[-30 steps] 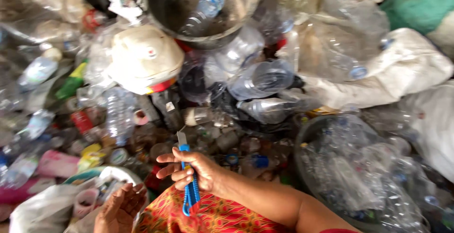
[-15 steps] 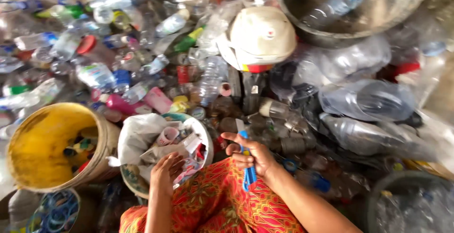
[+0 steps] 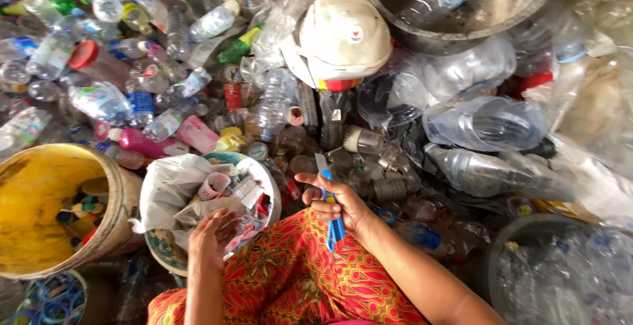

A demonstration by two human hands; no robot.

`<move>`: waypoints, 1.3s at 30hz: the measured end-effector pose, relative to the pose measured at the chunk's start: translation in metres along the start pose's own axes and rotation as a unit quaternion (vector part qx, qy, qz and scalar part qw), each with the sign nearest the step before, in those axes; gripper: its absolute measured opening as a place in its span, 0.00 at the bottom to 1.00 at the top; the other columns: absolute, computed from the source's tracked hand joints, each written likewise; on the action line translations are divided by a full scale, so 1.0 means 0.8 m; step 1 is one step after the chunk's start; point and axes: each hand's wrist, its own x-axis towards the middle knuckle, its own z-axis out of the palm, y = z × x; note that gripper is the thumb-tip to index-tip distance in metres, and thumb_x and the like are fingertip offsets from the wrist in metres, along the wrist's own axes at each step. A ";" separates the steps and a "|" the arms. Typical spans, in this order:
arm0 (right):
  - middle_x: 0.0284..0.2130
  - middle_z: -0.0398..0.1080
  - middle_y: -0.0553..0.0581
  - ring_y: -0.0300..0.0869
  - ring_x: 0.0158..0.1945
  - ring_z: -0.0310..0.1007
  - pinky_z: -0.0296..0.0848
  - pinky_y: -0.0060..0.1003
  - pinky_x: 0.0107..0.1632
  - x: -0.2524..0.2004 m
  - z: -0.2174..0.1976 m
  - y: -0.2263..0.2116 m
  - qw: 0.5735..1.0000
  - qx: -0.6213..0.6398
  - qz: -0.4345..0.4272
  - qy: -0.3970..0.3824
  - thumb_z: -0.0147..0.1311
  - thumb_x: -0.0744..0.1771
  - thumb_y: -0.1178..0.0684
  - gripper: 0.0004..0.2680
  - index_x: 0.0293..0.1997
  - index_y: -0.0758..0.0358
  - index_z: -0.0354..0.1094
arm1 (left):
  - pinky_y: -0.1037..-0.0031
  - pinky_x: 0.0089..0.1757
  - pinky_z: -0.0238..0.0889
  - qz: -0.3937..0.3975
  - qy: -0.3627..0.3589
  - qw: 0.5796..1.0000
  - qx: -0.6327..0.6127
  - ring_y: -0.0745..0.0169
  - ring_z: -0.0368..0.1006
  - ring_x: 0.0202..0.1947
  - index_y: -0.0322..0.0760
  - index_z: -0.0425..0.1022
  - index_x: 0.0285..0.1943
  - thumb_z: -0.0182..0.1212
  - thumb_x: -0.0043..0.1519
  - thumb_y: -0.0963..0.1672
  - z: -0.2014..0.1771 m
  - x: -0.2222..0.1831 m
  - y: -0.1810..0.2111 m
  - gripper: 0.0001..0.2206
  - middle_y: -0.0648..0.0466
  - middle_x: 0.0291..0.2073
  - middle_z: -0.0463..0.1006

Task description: Sorting plastic bottles by removing labels and caps for recycling

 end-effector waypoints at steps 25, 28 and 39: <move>0.39 0.75 0.63 0.25 0.18 0.46 0.46 0.18 0.19 -0.007 0.010 0.001 0.999 0.017 -0.023 -0.028 0.50 0.73 0.45 0.17 0.65 0.67 0.62 | 0.61 0.49 0.70 0.009 -0.040 0.999 0.019 0.44 0.75 0.49 0.26 0.69 0.62 0.48 0.71 0.41 -0.003 -0.006 0.017 0.14 0.37 0.50 0.76; 0.39 0.75 0.64 0.25 0.18 0.48 0.47 0.19 0.20 -0.007 0.010 0.000 0.999 0.031 -0.019 -0.029 0.50 0.73 0.45 0.17 0.65 0.67 0.62 | 0.61 0.51 0.71 0.014 -0.036 0.999 0.019 0.46 0.76 0.49 0.26 0.69 0.61 0.51 0.71 0.42 0.001 -0.009 0.020 0.14 0.37 0.50 0.76; 0.40 0.75 0.65 0.26 0.18 0.47 0.48 0.19 0.20 -0.005 0.002 0.002 0.998 0.032 -0.016 -0.049 0.50 0.73 0.46 0.17 0.66 0.67 0.62 | 0.66 0.49 0.71 0.017 -0.040 0.998 0.035 0.48 0.76 0.48 0.28 0.69 0.64 0.49 0.73 0.44 0.002 -0.018 0.027 0.15 0.40 0.53 0.77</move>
